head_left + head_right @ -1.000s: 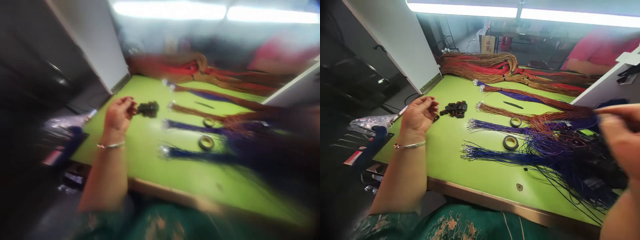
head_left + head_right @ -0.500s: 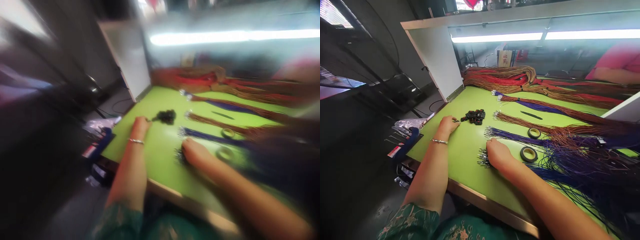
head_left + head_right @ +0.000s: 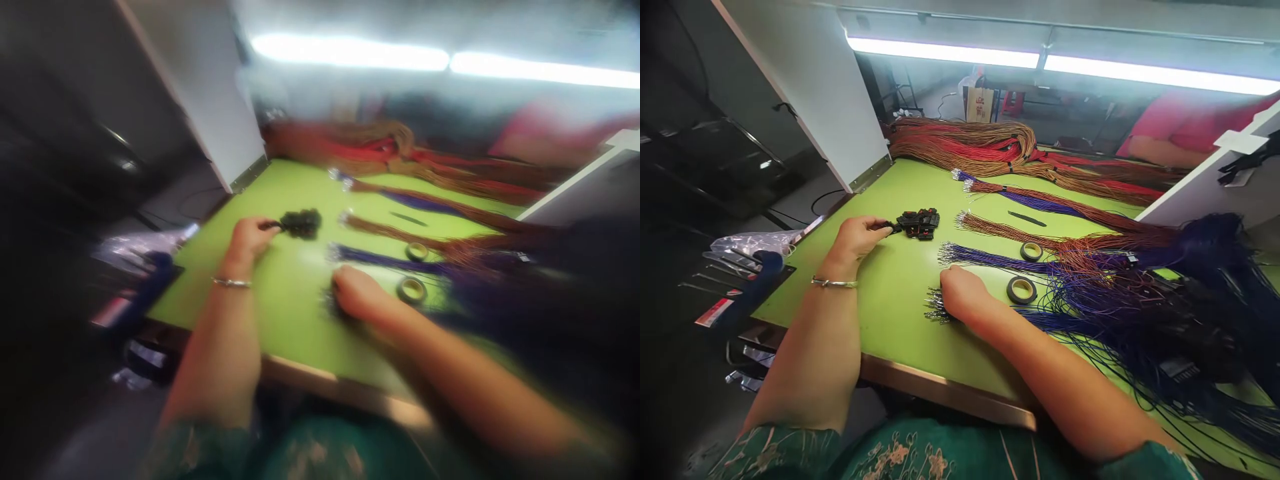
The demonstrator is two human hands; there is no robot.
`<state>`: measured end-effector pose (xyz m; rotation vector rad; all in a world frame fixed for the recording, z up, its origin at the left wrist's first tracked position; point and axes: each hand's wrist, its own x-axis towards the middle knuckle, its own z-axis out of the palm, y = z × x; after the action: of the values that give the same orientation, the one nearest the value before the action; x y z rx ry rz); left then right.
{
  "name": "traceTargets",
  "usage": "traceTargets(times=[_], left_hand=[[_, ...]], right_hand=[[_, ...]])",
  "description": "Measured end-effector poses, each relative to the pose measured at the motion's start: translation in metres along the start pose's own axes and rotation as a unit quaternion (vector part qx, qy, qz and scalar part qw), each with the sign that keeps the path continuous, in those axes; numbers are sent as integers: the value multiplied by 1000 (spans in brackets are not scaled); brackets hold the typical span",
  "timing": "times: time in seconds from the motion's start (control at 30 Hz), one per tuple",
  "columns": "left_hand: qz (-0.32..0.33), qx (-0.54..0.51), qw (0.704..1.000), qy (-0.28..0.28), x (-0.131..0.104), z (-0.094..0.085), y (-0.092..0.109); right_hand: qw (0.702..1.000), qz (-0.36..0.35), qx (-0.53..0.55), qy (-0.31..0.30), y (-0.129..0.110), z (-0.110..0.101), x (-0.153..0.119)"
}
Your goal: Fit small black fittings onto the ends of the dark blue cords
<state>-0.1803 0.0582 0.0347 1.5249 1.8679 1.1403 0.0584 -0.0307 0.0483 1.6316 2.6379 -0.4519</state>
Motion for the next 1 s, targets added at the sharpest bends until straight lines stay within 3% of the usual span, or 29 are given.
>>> traceTargets(times=[0.1,0.17,0.23,0.33,0.43,0.57,0.63,0.77,1.0], left_hand=[[-22,-223,972,-66,-12,5,19],[-32,-346,926,-147,-23,13,32],[-48,-424,887,-179,-33,24,44],[-67,-435,879,-182,-51,45,54],[-79,-425,856,-285,-68,63,59],[-80,-456,809,-363,-82,73,62],[-97,-456,795,-388,-83,75,62],[-160,-440,786,-403,-83,77,61],[-173,-421,786,-419,-83,79,59]], right_hand=[[1000,-1,4,-14,-1,3,2],[1000,16,19,0,4,1,3],[996,46,61,38,12,-4,2],[977,75,168,104,26,-15,-3],[937,104,316,103,37,-23,-14],[875,160,441,120,43,-25,-25],[874,142,432,169,45,-23,-26],[902,102,333,256,49,-13,-26],[934,18,148,326,52,3,-28]])
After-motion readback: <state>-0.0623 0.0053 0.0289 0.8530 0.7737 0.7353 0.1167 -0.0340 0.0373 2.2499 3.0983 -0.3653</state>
